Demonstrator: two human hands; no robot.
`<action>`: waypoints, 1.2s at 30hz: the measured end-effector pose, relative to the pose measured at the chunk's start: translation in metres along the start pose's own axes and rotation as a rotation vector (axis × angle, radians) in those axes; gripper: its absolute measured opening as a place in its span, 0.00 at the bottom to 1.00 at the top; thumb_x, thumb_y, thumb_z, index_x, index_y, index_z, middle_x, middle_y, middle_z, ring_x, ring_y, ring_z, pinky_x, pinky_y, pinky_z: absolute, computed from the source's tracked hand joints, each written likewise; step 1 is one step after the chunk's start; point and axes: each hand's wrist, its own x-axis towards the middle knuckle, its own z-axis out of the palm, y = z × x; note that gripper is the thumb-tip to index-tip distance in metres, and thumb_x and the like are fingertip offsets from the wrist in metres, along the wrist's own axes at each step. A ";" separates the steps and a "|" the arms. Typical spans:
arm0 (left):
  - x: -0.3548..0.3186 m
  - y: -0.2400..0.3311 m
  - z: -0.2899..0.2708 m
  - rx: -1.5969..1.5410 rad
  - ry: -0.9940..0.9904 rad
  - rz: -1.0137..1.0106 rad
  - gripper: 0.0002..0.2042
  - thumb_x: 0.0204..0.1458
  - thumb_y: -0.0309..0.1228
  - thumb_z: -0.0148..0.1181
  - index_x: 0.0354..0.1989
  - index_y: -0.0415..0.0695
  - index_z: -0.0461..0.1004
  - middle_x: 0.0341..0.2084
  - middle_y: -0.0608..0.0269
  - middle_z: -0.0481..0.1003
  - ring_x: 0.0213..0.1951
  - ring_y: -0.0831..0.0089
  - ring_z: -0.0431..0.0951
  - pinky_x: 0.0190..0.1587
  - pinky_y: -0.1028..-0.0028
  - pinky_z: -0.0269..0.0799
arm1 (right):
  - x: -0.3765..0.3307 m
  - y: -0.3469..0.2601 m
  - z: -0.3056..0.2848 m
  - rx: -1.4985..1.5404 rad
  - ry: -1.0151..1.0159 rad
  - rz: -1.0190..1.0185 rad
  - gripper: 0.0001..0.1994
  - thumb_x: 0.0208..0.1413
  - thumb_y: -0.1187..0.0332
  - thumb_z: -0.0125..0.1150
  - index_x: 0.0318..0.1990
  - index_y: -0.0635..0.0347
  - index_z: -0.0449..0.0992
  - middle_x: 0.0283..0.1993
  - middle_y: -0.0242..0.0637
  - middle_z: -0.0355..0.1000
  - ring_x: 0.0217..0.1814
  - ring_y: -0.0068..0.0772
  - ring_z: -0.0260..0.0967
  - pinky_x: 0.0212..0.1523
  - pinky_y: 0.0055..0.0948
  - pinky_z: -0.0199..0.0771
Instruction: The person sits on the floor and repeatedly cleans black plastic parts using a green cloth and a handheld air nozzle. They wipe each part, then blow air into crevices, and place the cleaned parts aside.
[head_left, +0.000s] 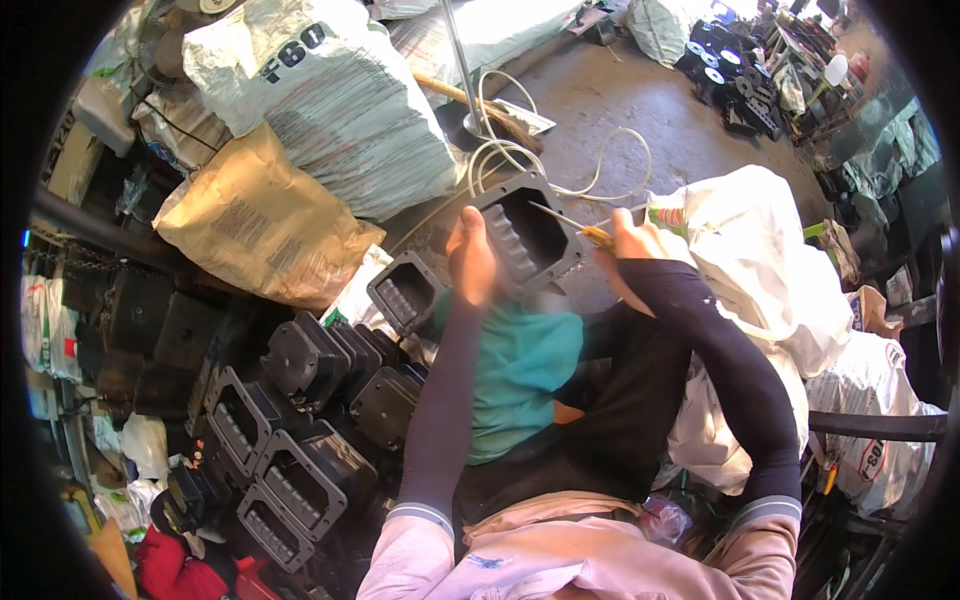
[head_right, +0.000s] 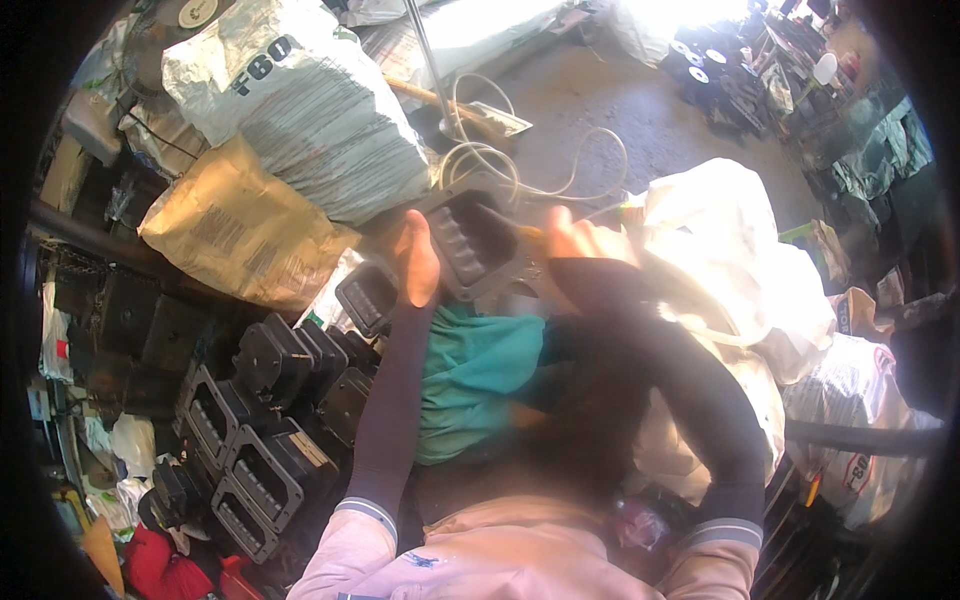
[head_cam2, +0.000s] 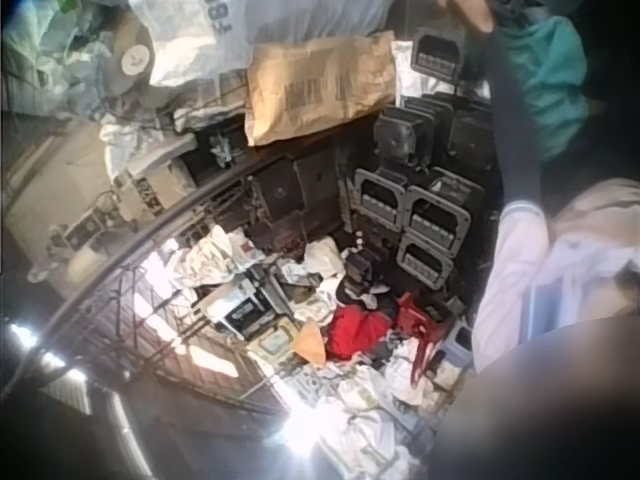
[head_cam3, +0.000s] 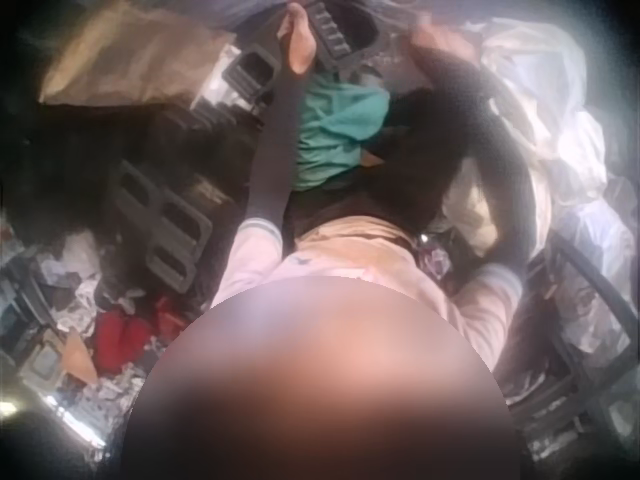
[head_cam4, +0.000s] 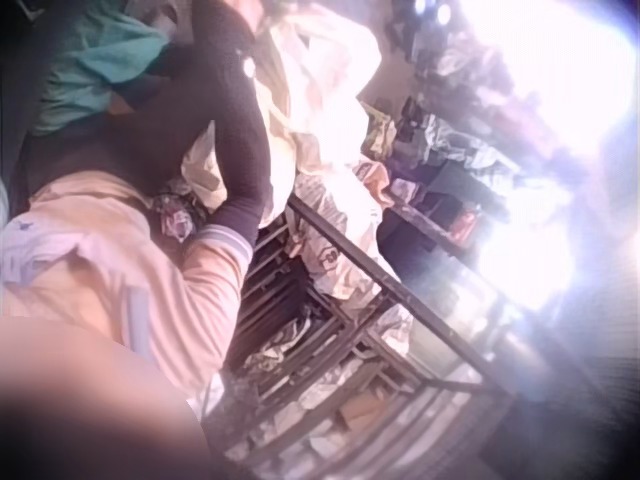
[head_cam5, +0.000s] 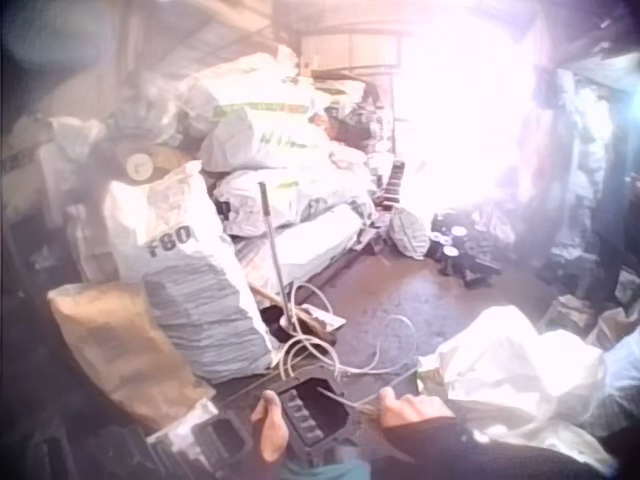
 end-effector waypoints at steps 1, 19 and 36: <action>-0.001 0.001 0.000 0.010 0.019 0.039 0.31 0.66 0.56 0.44 0.53 0.35 0.74 0.46 0.54 0.78 0.48 0.65 0.75 0.53 0.67 0.68 | -0.004 0.007 -0.004 0.002 -0.107 0.045 0.19 0.58 0.60 0.62 0.44 0.66 0.65 0.29 0.57 0.75 0.34 0.63 0.76 0.37 0.52 0.75; 0.001 0.007 -0.001 0.026 0.141 0.087 0.31 0.65 0.55 0.48 0.49 0.32 0.73 0.42 0.54 0.77 0.44 0.66 0.74 0.51 0.67 0.68 | -0.016 0.001 -0.025 0.055 -0.228 0.100 0.19 0.57 0.59 0.64 0.41 0.66 0.65 0.27 0.60 0.74 0.35 0.65 0.75 0.38 0.53 0.75; 0.001 0.010 -0.004 -0.029 0.157 0.084 0.31 0.65 0.55 0.48 0.49 0.32 0.74 0.41 0.56 0.77 0.43 0.70 0.73 0.49 0.69 0.68 | -0.031 0.002 -0.044 0.030 -0.312 0.132 0.20 0.56 0.56 0.65 0.44 0.62 0.65 0.28 0.58 0.75 0.34 0.64 0.76 0.38 0.54 0.75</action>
